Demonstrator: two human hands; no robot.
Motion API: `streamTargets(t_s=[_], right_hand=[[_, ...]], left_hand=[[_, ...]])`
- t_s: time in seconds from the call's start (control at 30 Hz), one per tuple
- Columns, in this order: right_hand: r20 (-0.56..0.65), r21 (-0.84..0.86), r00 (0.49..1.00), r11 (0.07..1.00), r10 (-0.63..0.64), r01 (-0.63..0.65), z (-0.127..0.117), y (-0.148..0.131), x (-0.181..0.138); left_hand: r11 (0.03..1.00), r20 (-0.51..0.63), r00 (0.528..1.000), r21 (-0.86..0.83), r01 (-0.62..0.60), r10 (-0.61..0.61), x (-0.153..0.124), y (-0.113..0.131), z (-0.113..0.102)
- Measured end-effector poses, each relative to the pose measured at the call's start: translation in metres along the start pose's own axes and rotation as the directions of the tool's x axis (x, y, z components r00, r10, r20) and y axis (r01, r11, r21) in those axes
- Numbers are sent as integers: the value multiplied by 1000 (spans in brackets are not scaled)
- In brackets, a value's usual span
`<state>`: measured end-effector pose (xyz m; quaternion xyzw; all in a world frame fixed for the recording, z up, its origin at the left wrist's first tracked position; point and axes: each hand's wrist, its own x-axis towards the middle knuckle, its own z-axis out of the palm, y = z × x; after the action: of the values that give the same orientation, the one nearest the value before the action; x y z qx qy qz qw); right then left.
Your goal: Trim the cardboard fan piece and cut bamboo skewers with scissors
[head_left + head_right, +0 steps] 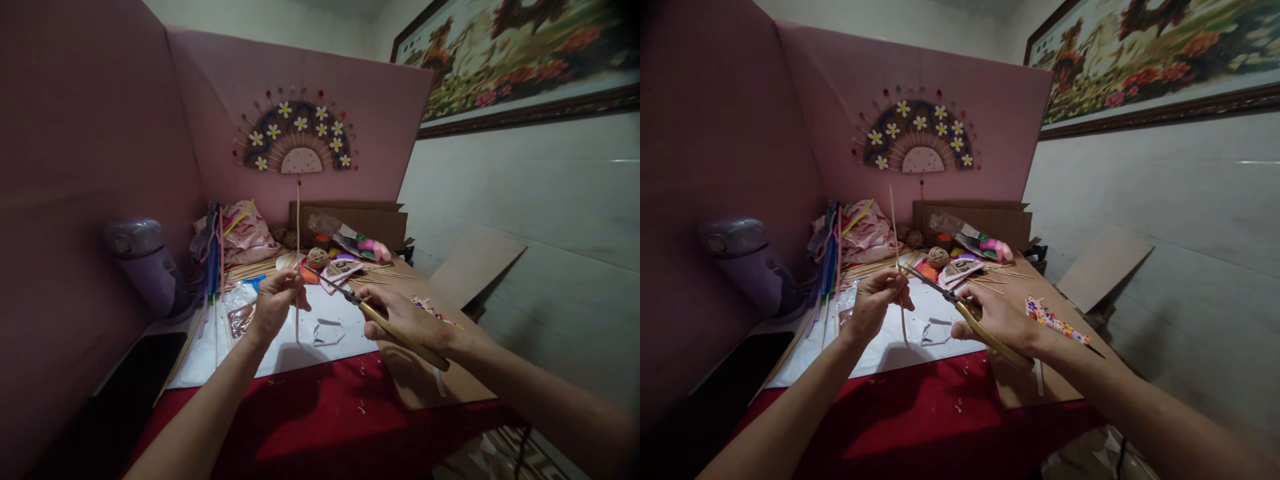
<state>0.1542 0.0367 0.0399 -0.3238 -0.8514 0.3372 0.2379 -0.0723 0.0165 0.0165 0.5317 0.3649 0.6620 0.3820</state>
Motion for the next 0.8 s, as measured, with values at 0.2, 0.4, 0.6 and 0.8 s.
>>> streamTargets(t_s=[0.2,0.4,0.6,0.8], right_hand=[[-11,-97,997,993,-70,68,-12,-14,6],[60,53,998,998,-34,31,-8,-16,-1],[101,172,995,985,13,-31,7,-2,-7],[115,223,993,974,10,-36,12,1,-8]], left_hand=[[995,145,986,-48,91,-83,4,10,-1],[958,216,944,-91,273,-249,-10,22,-1],[943,223,929,-83,321,-297,-20,16,3],[945,206,932,-68,319,-300,-21,12,4]])
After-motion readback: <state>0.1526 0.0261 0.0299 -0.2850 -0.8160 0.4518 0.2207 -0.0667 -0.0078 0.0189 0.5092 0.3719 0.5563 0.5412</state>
